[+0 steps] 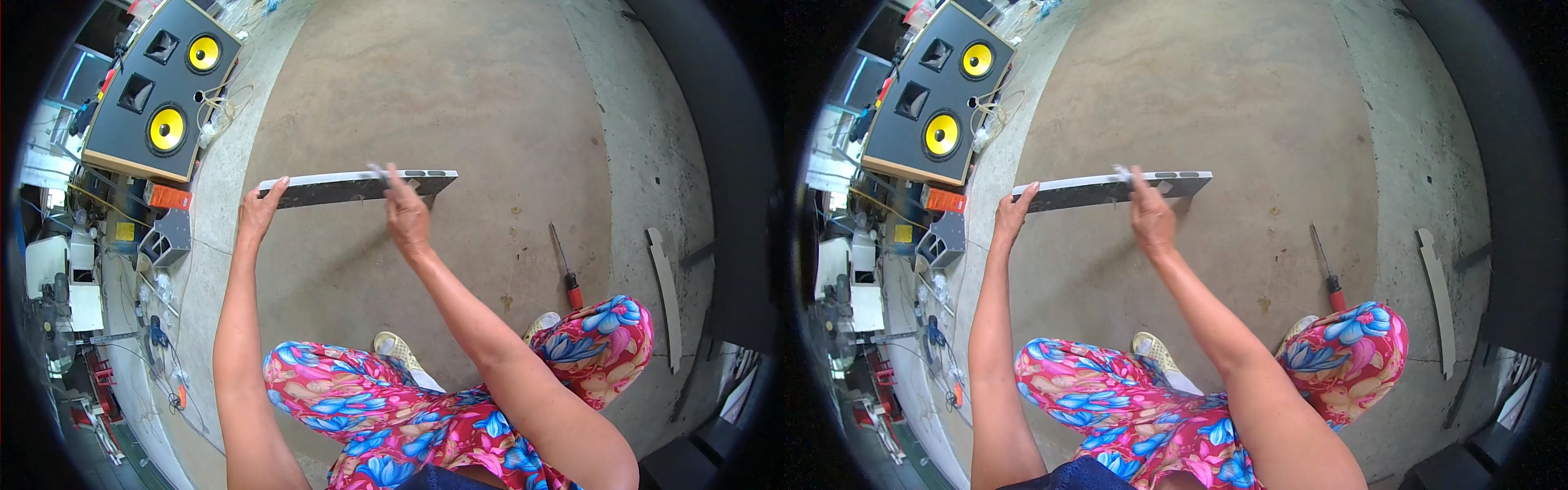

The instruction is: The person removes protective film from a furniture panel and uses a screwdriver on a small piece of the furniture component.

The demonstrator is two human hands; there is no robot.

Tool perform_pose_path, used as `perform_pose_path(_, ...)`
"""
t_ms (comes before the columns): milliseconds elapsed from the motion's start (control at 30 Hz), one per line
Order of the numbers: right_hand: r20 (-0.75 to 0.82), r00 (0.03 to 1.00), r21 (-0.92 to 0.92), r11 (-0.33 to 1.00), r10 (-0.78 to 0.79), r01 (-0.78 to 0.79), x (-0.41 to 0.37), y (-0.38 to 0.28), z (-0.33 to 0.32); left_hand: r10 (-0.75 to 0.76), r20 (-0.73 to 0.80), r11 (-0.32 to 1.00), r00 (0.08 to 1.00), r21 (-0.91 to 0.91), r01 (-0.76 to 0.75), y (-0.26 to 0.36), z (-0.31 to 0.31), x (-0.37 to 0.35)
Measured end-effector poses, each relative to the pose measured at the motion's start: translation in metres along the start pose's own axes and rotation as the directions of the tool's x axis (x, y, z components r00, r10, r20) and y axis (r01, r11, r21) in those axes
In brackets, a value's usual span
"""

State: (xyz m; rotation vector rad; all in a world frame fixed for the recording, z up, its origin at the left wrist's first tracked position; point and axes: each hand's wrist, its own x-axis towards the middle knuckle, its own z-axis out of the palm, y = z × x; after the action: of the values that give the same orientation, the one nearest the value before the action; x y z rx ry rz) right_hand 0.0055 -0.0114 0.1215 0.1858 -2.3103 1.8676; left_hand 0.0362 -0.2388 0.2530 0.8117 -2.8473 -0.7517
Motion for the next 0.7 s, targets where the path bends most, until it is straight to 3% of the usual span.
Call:
perform_pose_path(133,0.179,0.983,-0.051,0.998,0.028,-0.019,0.000,-0.004,0.006,0.011,-0.016,1.000,1.000,0.022,-0.011,0.023,-0.002,0.000)
perform_pose_path(233,-0.055,0.997,0.038,0.998,0.047,-0.045,0.008,0.053,-0.007,0.018,-0.029,1.000,0.999,0.016,-0.017,0.021,-0.001,-0.002)
perform_pose_path(300,-0.118,0.956,0.064,0.963,0.270,-0.264,0.019,0.090,-0.027,0.022,-0.042,1.000,0.999,-0.007,-0.022,0.012,0.001,-0.003)
perform_pose_path(400,-0.183,0.978,0.092,0.992,0.105,-0.089,0.022,0.103,-0.022,0.014,-0.063,1.000,0.998,-0.026,-0.015,-0.001,0.003,-0.001)
perform_pose_path(433,-0.115,0.992,0.054,0.998,0.046,-0.040,0.017,0.086,-0.010,-0.003,-0.069,1.000,0.998,-0.014,0.002,-0.003,0.004,0.002)
perform_pose_path(533,0.221,0.949,-0.151,0.969,0.225,-0.194,0.003,0.024,-0.007,-0.009,-0.060,0.999,0.998,-0.041,0.007,-0.009,0.007,0.007)
perform_pose_path(633,-0.025,0.992,-0.061,0.990,0.128,-0.129,0.007,0.088,-0.024,0.024,0.001,0.996,1.000,-0.091,-0.024,-0.015,0.005,0.010)
perform_pose_path(700,-0.166,0.913,-0.071,0.919,0.373,-0.388,0.018,0.137,-0.051,0.054,0.035,0.986,0.998,-0.159,-0.048,-0.015,0.005,0.007)
